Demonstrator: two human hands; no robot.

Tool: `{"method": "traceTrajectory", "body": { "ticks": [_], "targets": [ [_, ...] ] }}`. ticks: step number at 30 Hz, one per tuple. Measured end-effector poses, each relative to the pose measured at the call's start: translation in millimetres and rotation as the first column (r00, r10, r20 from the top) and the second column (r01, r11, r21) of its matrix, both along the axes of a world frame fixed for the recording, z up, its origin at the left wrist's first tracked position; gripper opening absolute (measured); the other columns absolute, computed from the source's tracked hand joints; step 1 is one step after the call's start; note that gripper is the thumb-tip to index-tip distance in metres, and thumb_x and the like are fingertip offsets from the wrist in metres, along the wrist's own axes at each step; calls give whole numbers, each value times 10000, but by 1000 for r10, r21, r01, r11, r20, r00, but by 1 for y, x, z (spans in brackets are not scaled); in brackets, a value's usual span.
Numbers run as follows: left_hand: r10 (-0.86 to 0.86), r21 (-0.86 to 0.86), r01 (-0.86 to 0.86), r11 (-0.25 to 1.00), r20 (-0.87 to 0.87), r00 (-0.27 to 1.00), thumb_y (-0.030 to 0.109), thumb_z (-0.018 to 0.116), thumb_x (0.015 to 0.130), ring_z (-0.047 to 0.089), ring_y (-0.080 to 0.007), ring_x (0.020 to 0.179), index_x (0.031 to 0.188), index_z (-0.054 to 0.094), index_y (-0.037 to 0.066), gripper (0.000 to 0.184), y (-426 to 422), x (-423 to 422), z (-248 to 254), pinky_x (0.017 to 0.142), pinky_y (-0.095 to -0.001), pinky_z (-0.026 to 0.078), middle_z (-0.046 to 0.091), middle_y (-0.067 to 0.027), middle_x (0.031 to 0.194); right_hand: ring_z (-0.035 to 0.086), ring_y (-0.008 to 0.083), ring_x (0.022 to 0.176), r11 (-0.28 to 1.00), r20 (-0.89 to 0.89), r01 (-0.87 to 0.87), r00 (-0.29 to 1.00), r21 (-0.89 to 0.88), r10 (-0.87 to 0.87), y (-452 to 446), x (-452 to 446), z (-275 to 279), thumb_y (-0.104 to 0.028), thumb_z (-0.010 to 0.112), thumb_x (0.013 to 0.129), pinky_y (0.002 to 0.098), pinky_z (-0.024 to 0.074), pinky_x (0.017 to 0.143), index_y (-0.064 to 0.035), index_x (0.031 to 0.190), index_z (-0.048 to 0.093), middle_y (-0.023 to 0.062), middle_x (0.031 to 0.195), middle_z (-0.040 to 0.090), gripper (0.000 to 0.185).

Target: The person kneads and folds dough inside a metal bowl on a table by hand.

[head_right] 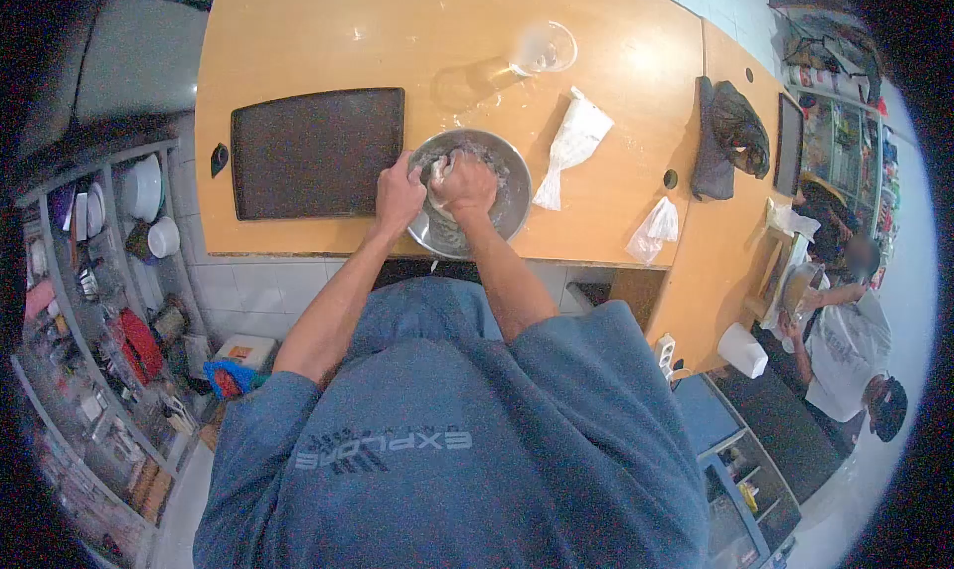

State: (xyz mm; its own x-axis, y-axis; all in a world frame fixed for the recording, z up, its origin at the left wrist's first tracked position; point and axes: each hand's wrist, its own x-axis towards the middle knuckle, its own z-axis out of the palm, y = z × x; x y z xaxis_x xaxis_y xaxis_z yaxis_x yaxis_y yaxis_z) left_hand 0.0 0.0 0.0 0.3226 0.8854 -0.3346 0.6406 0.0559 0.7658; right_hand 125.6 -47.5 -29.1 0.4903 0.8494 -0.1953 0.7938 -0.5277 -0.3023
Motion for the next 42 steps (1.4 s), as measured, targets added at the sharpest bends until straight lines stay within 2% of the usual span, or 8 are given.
{"method": "traceTrajectory", "body": {
  "ticks": [8, 14, 17, 20, 24, 27, 30, 42],
  "targets": [
    [62, 63, -64, 996, 28, 998, 42, 604, 883, 646, -523, 923, 1147, 615, -1, 268, -12, 5, 8, 795, -587, 499, 680, -329, 913, 685, 418, 896, 999, -261, 18, 965, 27, -10, -18, 14, 15, -343, 712, 836, 509, 541, 810, -29, 954, 706, 221, 903, 702, 336],
    [52, 94, -51, 994, -3, 999, 42, 599, 877, 645, -524, 905, 1115, 609, 13, 240, -9, 2, 15, 774, -591, 501, 677, -327, 891, 610, 454, 1071, 938, -410, -205, 858, 280, 310, -55, 28, 44, -241, 809, 722, 503, 476, 983, 12, 1110, 636, 282, 1044, 650, 495],
    [43, 103, -46, 994, 25, 999, 43, 600, 873, 644, -522, 904, 1119, 611, 17, 248, -8, 1, 15, 771, -589, 504, 676, -324, 891, 622, 478, 1045, 890, -136, -417, 886, 183, 443, -71, 28, 38, -225, 818, 702, 510, 485, 977, 23, 1136, 617, 312, 1052, 641, 539],
    [24, 43, -25, 999, 28, 999, 68, 622, 877, 642, -516, 968, 1190, 624, 15, 317, -6, -2, 11, 826, -573, 509, 679, -330, 963, 629, 489, 1038, 941, -339, -338, 888, -27, 309, -62, 35, 47, -188, 793, 725, 496, 498, 969, 29, 1207, 562, 327, 1097, 628, 577],
    [25, 43, -24, 999, -19, 1000, 70, 635, 871, 642, -513, 996, 1195, 634, 12, 329, -7, -3, 11, 849, -560, 518, 685, -324, 1002, 615, 504, 1077, 982, -530, 26, 844, 188, 79, -59, 26, 66, -152, 778, 735, 485, 508, 955, 14, 1301, 464, 317, 1177, 609, 668],
    [19, 92, -20, 996, 9, 1000, 39, 611, 848, 655, -514, 900, 1135, 617, 24, 287, -7, -1, 6, 776, -577, 523, 674, -334, 880, 583, 505, 1156, 922, -406, -144, 865, 360, 294, -53, 35, 49, -186, 816, 727, 499, 507, 964, 9, 1341, 449, 293, 1243, 582, 741],
    [14, 72, -19, 997, 60, 998, 35, 622, 833, 656, -516, 901, 1131, 610, 19, 299, -6, -1, 2, 771, -575, 524, 672, -339, 880, 553, 497, 1218, 966, -310, -257, 917, 24, 251, -51, 36, 45, -215, 836, 719, 512, 507, 976, 5, 1384, 429, 284, 1281, 555, 810],
    [-26, 98, 27, 995, -8, 1000, 47, 617, 862, 655, -526, 903, 1104, 596, 24, 245, -4, 1, -1, 763, -594, 518, 678, -332, 883, 633, 447, 1079, 989, -221, 100, 968, -111, -123, -39, 0, 50, -407, 588, 952, 560, 509, 902, 23, 1206, 584, 254, 1135, 647, 500]
  ]
}}
